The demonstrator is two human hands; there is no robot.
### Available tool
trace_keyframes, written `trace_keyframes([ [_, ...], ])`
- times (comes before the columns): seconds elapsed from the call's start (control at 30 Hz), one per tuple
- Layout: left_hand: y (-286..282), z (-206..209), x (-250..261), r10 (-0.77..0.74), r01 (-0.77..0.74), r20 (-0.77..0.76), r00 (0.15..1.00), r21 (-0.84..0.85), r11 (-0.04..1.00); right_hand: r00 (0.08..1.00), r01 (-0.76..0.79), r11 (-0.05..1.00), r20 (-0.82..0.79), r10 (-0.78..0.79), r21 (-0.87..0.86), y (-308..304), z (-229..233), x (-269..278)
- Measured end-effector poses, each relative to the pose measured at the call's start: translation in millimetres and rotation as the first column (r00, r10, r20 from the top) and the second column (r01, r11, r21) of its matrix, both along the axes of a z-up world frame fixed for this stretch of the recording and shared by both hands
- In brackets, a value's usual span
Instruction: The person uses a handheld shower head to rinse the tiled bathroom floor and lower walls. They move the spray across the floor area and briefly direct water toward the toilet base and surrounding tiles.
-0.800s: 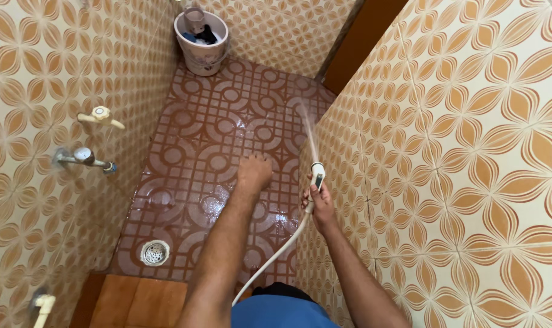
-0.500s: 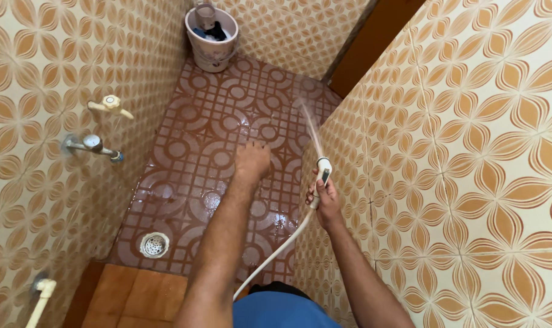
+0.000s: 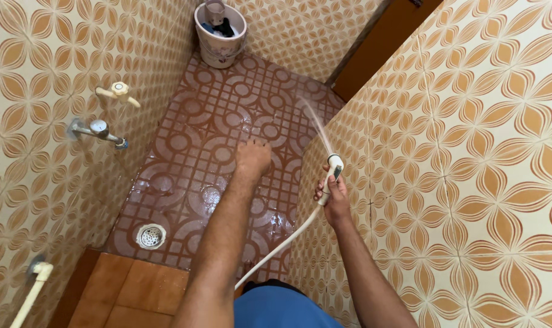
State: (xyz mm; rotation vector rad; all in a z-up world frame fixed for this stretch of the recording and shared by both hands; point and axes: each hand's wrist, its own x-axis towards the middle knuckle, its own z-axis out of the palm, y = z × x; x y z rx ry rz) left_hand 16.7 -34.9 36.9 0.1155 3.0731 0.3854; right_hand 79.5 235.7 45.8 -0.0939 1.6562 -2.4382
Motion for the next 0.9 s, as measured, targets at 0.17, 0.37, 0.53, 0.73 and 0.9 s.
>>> trace_keyframes([
  [0.17, 3.5, 9.3, 2.6, -0.003, 0.001, 0.082, 0.997, 0.024, 1.000, 1.000, 0.002, 1.000, -0.018, -0.002, 0.029, -6.3, 7.9, 4.1],
  [0.37, 3.0, 7.6, 11.2, 0.010, -0.014, 0.076, 0.997, 0.051, 0.999, 0.999, -0.032, 0.999, -0.020, 0.032, -0.010, -11.4, 10.6, 7.7],
  [0.53, -1.5, 2.8, 15.4, 0.005, -0.007, 0.054, 0.999, 0.043, 0.999, 0.997, -0.073, 0.997, -0.036, 0.072, -0.020, -14.9, 7.7, 7.4],
  [0.73, -9.1, -3.6, 15.8, 0.028, -0.028, 0.040, 0.999, 0.017, 0.999, 0.996, -0.083, 0.996, -0.017, 0.082, -0.024, -22.4, 8.3, 6.5],
  [0.9, -17.8, -7.2, 14.9, 0.039, -0.039, 0.033, 0.999, -0.005, 0.999, 0.992, -0.123, 0.991, -0.010, 0.123, -0.048, -28.3, 12.3, 5.2],
])
